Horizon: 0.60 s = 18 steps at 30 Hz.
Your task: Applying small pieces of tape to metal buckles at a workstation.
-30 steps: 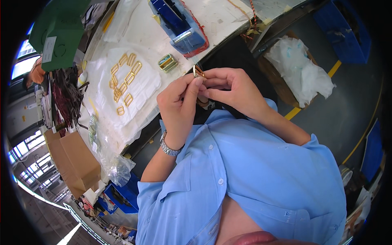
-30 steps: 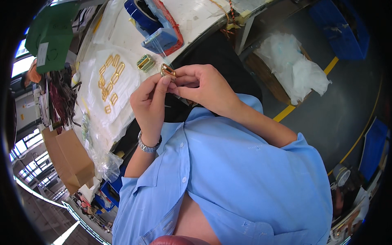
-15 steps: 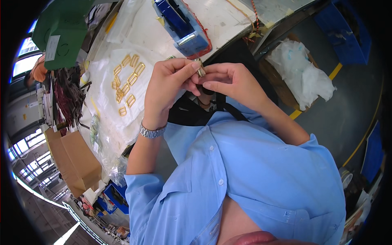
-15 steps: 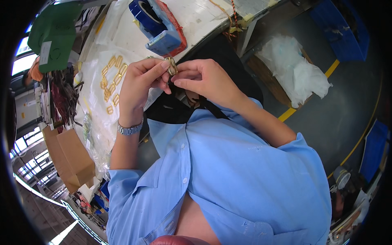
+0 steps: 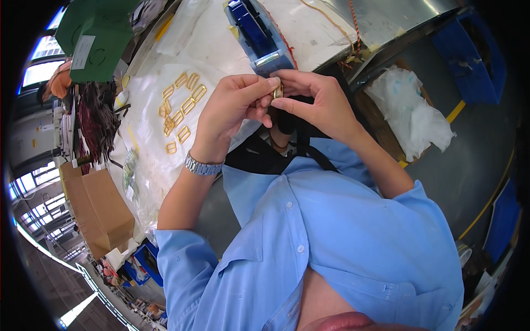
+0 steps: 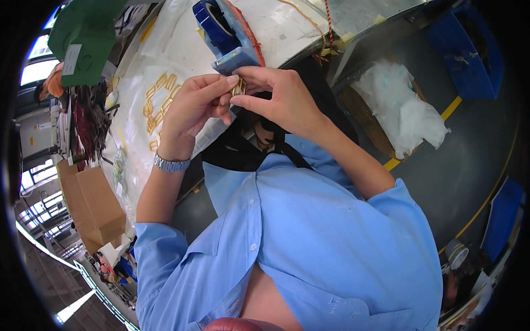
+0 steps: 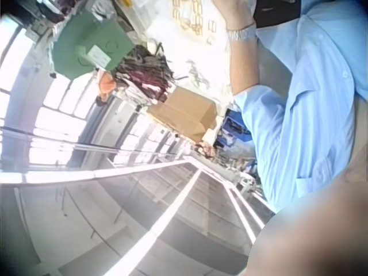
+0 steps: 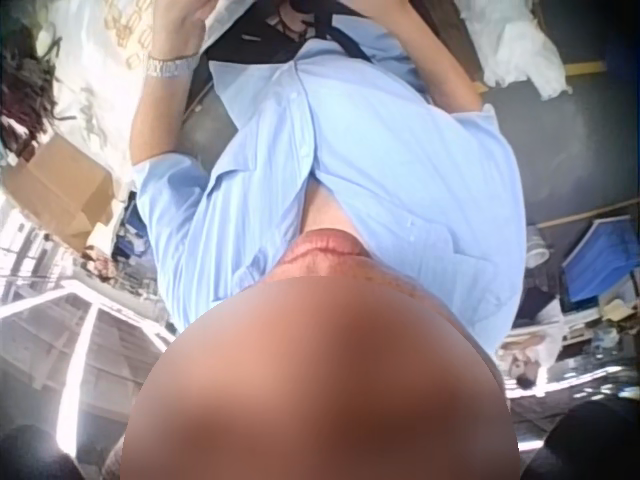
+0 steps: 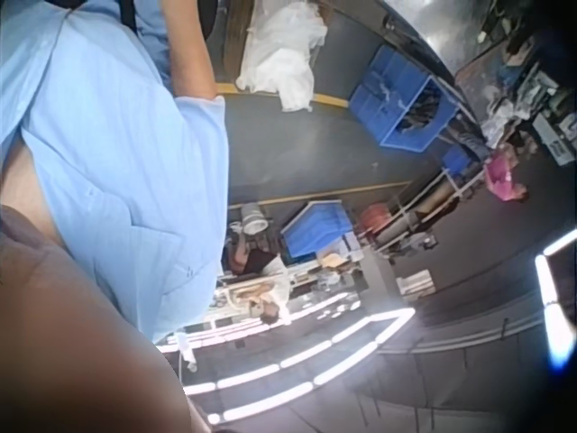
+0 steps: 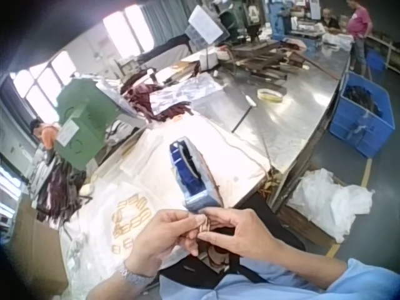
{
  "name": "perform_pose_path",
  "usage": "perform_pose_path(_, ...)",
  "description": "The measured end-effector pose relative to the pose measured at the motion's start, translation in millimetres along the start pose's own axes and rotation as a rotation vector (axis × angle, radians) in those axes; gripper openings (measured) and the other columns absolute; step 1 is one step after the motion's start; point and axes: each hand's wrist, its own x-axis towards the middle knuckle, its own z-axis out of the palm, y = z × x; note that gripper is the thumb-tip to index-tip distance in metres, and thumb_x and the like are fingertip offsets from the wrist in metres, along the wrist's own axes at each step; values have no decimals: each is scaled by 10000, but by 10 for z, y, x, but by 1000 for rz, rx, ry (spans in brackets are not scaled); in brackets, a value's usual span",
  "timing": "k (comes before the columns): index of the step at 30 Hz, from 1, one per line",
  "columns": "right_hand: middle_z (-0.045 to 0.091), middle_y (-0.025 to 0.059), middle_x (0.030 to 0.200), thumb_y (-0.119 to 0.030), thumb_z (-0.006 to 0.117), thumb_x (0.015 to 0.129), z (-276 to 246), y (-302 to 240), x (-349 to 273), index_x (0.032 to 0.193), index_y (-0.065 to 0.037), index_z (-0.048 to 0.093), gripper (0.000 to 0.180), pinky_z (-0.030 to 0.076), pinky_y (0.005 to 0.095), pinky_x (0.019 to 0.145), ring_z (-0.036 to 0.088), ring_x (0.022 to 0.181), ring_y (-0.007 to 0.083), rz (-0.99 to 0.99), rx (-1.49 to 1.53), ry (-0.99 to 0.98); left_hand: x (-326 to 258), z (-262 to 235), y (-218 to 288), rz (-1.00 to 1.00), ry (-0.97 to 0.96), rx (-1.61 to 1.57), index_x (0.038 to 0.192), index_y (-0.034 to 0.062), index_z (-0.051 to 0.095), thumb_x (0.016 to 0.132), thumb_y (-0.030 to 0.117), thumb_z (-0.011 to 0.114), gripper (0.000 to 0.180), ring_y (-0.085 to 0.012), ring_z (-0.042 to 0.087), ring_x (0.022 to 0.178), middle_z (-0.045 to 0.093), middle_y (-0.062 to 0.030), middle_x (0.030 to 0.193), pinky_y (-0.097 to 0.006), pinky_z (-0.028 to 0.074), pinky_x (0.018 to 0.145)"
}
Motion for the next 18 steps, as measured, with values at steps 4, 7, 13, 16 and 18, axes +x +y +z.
perform_pose_path(4,806,133,1191,-122,833,983,55,-6,20,1382,99,675,483,601,322,1005,771,1095,159,-15,-31,68,-128,98,-70,168,161,214,930,-9,724,1090,226,721,284,-85,640,599,665,-10,767,-264,595,574)
perform_pose_path(7,824,114,1118,-145,835,985,113,12,37,1315,93,718,424,614,293,933,776,1027,132,5,58,123,-253,170,-136,403,314,380,1000,-35,743,1076,154,728,204,-88,675,661,703,-26,823,-251,584,623)
perform_pose_path(13,801,147,1222,-52,770,1028,131,-32,52,1420,115,652,443,612,282,982,761,1085,146,121,153,130,-302,431,-538,851,496,571,1219,-37,745,987,-46,756,232,-133,755,830,780,-77,999,-277,635,758)
perform_pose_path(16,808,149,1174,-74,768,1035,154,-73,70,1394,113,676,415,621,278,953,766,1055,144,124,168,141,-239,443,-616,923,560,667,1285,-27,727,968,-62,768,322,-162,782,869,790,-96,1029,-305,661,810)
perform_pose_path(18,811,149,1148,-87,769,1038,161,-91,82,1370,109,697,392,626,278,938,768,1041,144,110,179,130,-191,473,-616,979,610,725,1294,-24,725,967,-59,771,332,-171,792,883,791,-101,1025,-308,666,815)
